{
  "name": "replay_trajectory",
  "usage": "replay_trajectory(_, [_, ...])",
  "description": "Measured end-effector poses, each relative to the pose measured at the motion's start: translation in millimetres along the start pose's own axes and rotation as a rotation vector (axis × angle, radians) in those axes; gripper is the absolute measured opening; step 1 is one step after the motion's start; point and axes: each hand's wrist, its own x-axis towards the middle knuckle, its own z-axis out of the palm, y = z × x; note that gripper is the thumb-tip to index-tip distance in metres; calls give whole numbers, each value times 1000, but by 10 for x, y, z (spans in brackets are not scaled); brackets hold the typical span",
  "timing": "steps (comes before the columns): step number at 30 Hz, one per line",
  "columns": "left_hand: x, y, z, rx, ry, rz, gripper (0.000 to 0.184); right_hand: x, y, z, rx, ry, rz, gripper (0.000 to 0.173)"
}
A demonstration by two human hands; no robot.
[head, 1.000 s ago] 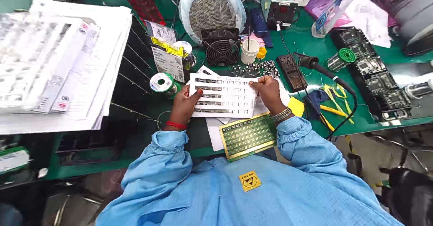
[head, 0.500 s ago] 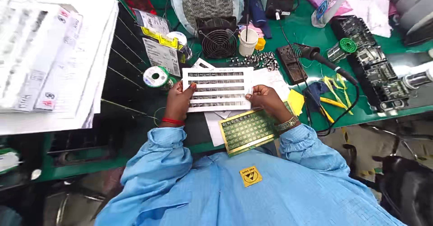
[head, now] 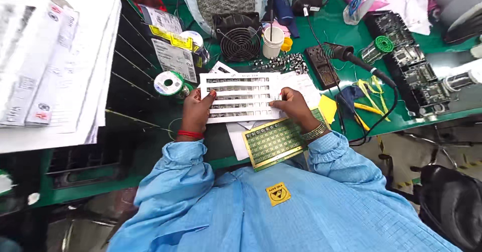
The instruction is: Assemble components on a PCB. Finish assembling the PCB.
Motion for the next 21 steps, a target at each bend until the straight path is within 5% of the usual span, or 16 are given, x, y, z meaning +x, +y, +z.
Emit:
replay_trajectory(5, [-47, 43, 3, 31, -7, -14, 38, 2, -24, 46, 140, -25, 106, 26])
replay_trajectory(12, [-23, 3, 3, -4, -8, -9, 37, -79, -124, -16, 1, 127, 136, 76])
replay_trajectory(14, [-21, 4, 4, -4, -7, -10, 36, -94, -158, -15, 229, 131, 120, 60])
replay_trajectory(16, [-13, -6, 7, -19, -4, -1, 36, -93, -127, -40, 485, 98, 84, 24])
replay_trajectory(19, [-3, -13, 6, -23, 1, -9, 37, -47, 52, -99, 710, -61, 37, 31])
replay_trajectory(21, [7, -9, 22, -10, -1, -9, 38, -37, 86, -87, 665, -67, 70, 19])
